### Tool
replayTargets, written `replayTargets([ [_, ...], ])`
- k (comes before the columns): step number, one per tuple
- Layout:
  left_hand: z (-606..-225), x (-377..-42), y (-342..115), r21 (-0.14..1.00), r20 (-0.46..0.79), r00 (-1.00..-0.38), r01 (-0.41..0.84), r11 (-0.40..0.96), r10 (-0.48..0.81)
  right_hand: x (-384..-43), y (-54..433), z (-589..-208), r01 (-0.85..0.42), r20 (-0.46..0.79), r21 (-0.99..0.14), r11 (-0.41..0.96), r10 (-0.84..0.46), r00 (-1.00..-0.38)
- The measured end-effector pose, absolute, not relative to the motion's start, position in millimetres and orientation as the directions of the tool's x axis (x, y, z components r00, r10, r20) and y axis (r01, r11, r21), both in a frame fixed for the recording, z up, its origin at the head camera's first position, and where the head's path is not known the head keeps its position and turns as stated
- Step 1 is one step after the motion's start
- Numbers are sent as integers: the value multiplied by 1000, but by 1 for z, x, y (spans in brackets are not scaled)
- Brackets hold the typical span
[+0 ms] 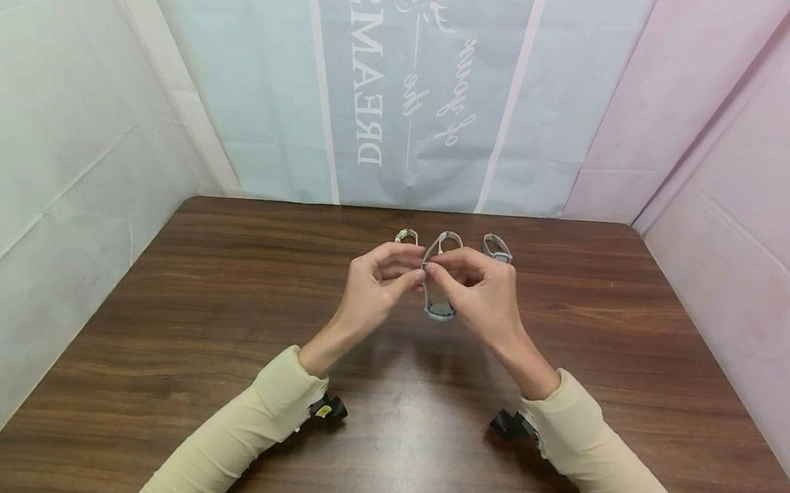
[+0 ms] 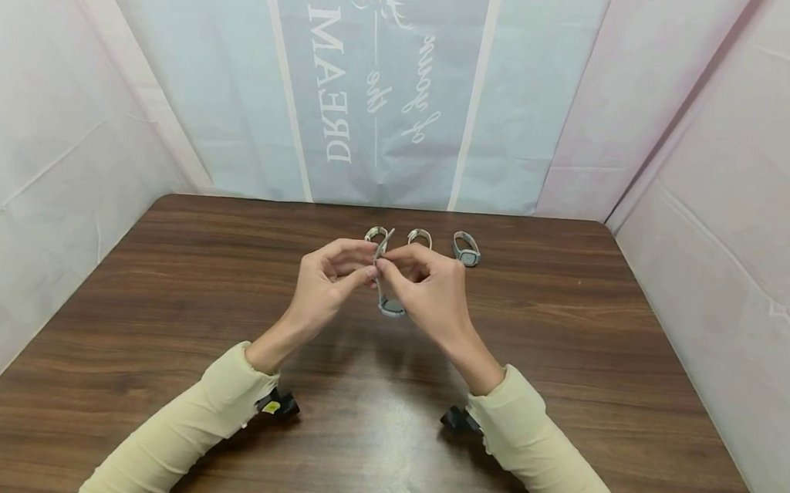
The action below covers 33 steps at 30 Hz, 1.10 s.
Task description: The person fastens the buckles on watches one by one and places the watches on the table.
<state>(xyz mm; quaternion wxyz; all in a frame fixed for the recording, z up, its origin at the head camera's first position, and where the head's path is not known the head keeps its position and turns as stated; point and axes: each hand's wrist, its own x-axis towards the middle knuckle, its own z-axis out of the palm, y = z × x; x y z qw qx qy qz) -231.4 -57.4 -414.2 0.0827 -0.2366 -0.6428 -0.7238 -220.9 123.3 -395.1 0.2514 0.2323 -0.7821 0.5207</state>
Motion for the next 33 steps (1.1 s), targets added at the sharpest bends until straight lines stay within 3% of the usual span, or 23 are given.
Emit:
replayTargets([
  [11, -419, -233, -58, 849, 527, -837, 508, -148, 149, -222, 122, -394, -635, 642, -680, 367, -121, -757],
  [22, -419, -232, -60, 777, 622, -770, 629, 7, 143, -224, 124, -395, -654, 659, -652, 384, -139, -739],
  [33, -415, -235, -62, 802, 553, -783, 593, 72, 286, -231, 135, -392, -675, 641, -607, 419, -245, -728],
])
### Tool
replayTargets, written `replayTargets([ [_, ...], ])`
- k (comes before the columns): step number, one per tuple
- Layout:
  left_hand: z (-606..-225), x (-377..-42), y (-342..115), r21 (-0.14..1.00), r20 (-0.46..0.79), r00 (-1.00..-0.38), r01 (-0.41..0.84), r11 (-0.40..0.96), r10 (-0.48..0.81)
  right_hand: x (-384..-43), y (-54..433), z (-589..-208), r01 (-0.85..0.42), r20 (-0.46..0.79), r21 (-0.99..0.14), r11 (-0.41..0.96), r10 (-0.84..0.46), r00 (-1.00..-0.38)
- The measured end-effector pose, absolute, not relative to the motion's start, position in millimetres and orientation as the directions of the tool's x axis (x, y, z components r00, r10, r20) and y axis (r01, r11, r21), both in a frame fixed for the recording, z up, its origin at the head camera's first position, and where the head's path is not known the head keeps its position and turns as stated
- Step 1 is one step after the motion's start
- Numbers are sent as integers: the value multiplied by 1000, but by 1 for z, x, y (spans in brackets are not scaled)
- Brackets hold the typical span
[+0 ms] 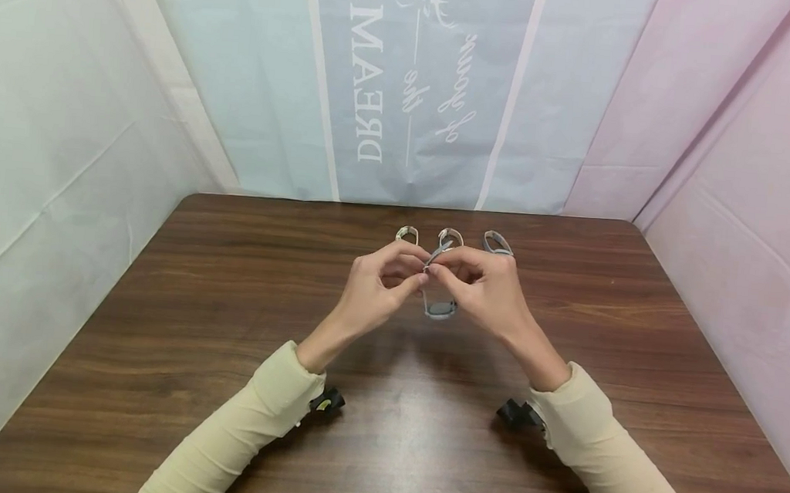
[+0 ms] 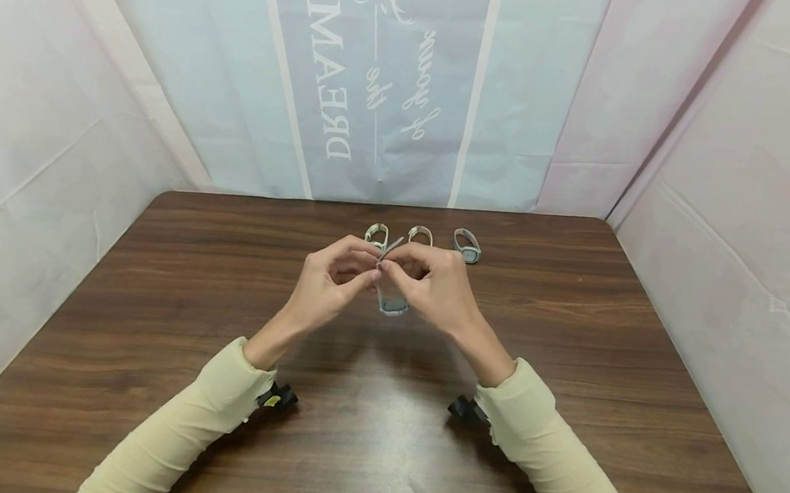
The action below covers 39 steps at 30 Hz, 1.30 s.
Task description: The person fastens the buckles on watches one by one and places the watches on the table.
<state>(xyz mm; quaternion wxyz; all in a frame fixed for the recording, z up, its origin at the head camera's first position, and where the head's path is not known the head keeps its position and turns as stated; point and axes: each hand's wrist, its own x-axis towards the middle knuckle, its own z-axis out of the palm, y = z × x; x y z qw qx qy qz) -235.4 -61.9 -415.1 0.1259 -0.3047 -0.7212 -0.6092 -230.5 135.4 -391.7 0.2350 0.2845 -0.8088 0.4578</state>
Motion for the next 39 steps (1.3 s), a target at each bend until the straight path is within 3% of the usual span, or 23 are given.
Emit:
replayTargets([
  [8, -414, -235, -62, 833, 517, -797, 552, 32, 313, -230, 140, -386, -649, 606, -646, 402, -247, -756],
  [19, -416, -234, -63, 858, 488, -800, 512, -28, 349, -231, 138, -387, -667, 602, -645, 372, -290, -744],
  [31, -411, -236, -64, 873, 486, -824, 466, -141, 290, -233, 135, -390, -572, 524, -781, 252, -234, -819],
  [39, -410, -236, -66, 885, 463, -834, 449, -118, 300, -234, 138, -391, -528, 480, -817, 232, -235, -845],
])
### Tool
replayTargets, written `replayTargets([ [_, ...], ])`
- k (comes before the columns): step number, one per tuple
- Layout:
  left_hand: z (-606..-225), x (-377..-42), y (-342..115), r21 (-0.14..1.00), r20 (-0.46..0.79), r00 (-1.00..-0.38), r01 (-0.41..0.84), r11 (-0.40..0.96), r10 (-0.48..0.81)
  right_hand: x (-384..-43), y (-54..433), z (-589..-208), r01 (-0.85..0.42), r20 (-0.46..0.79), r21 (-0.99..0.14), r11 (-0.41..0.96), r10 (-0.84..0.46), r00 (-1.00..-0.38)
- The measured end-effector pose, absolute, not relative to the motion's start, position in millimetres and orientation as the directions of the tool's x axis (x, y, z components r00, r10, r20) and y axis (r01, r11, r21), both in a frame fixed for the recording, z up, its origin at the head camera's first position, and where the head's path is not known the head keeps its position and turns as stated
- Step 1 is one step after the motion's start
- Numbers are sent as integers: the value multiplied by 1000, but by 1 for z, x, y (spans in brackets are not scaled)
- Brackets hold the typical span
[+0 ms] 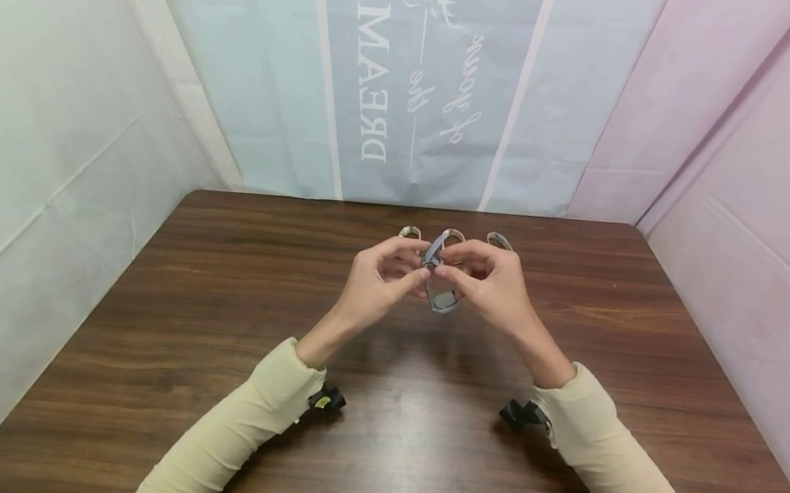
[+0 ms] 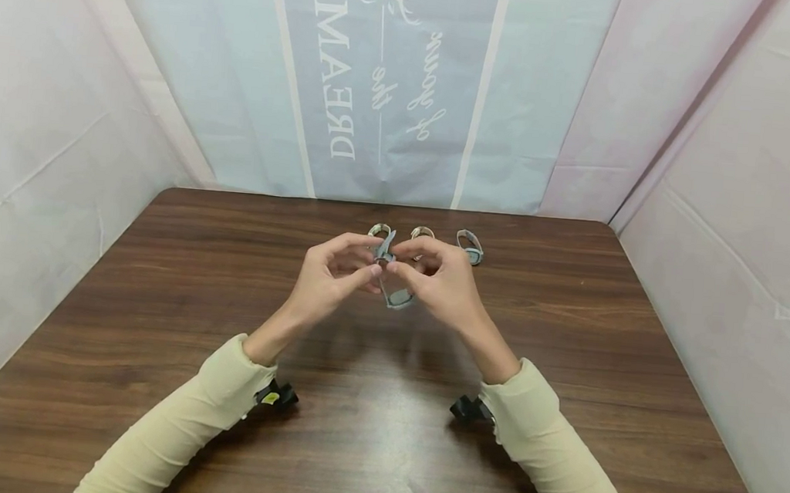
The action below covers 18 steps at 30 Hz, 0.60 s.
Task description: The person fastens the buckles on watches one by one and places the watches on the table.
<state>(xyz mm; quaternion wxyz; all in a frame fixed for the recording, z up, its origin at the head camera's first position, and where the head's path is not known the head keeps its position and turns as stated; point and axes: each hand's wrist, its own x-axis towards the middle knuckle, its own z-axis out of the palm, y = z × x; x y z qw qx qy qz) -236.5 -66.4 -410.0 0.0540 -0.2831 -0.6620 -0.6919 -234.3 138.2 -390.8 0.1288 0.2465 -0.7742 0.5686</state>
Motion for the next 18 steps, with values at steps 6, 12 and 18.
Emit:
replayTargets([
  [6, -411, -239, -68, 906, 418, -848, 414, -84, 327, -235, 138, -391, -506, 463, -830, 235, -215, -860],
  [12, -407, -239, -67, 908, 417, -865, 412, -80, 279, -234, 137, -389, -518, 472, -827, 216, -234, -850],
  [18, -405, -240, -67, 944, 329, -897, 311, -109, 294, -234, 135, -389, -544, 485, -803, 243, -264, -834],
])
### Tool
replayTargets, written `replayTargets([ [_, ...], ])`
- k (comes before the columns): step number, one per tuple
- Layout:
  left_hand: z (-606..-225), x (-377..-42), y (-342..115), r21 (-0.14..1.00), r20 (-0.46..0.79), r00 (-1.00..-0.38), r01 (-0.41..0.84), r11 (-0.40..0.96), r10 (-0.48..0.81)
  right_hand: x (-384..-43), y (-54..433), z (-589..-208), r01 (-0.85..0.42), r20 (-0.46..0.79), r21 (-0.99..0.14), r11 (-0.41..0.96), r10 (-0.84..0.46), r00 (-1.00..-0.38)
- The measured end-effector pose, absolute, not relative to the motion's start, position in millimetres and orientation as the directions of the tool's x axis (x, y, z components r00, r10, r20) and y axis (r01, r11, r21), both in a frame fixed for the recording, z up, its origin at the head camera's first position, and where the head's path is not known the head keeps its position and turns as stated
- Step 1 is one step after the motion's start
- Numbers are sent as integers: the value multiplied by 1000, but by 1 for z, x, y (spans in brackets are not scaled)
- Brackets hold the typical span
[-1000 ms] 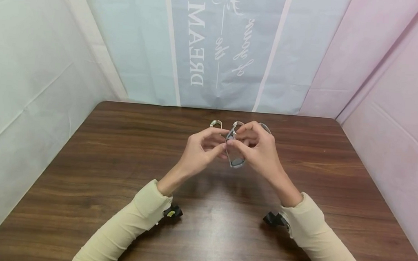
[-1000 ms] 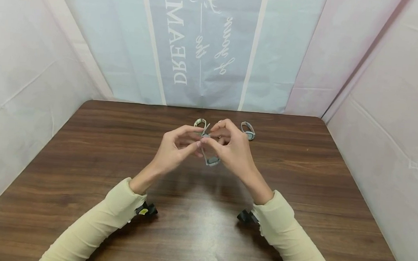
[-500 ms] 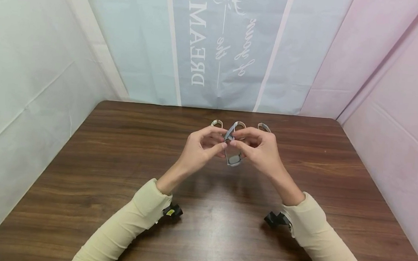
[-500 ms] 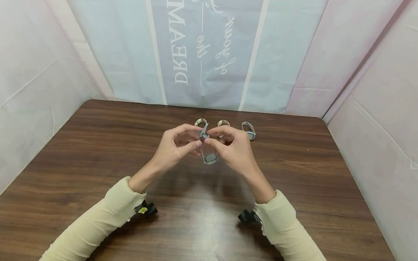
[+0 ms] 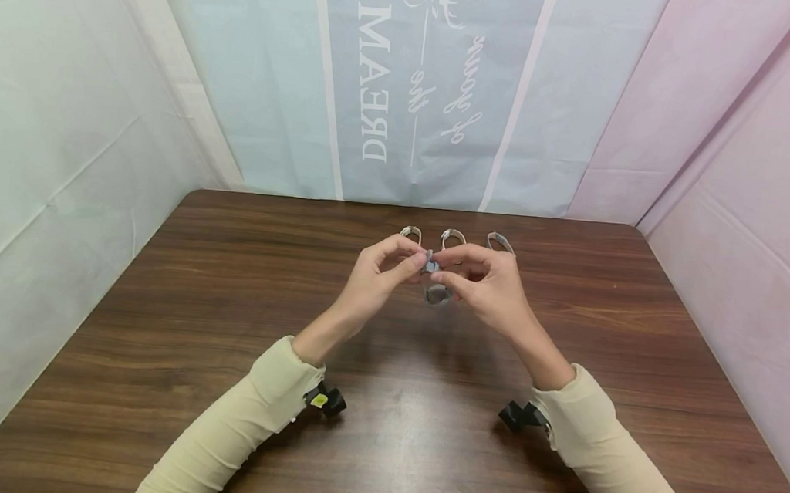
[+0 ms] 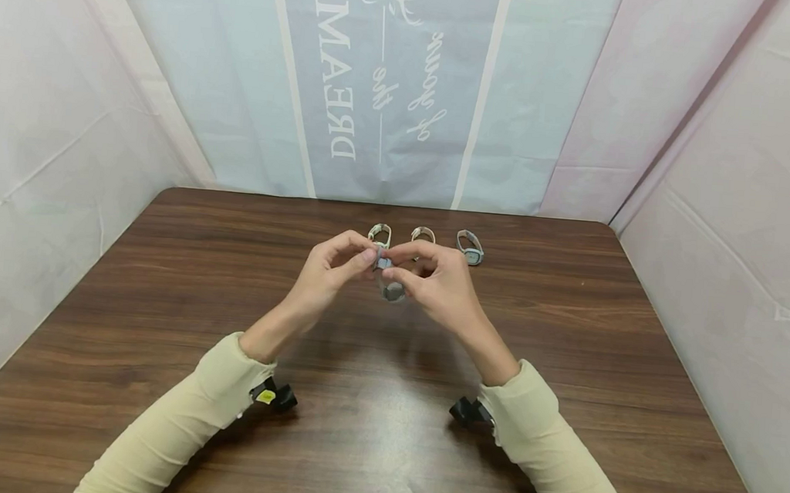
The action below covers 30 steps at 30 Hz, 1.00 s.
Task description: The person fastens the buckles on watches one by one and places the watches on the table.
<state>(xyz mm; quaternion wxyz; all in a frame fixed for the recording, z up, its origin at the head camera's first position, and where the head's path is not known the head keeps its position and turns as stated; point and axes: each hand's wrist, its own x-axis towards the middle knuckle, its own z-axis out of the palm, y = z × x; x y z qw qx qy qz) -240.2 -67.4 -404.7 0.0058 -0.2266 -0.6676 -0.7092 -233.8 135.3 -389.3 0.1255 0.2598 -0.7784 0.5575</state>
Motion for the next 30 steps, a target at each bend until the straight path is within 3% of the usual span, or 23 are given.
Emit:
replayTargets([
  [6, -402, -242, -70, 974, 210, -912, 165, -155, 351, -233, 134, -390, -563, 498, -782, 266, -276, -822],
  [13, -400, -240, -71, 968, 171, -900, 78, -239, 401, -230, 133, -389, -553, 480, -780, 294, -286, -829],
  [30, -402, -239, -70, 958, 205, -920, 119, -259, 335, -230, 131, -394, -643, 569, -707, 293, -304, -764],
])
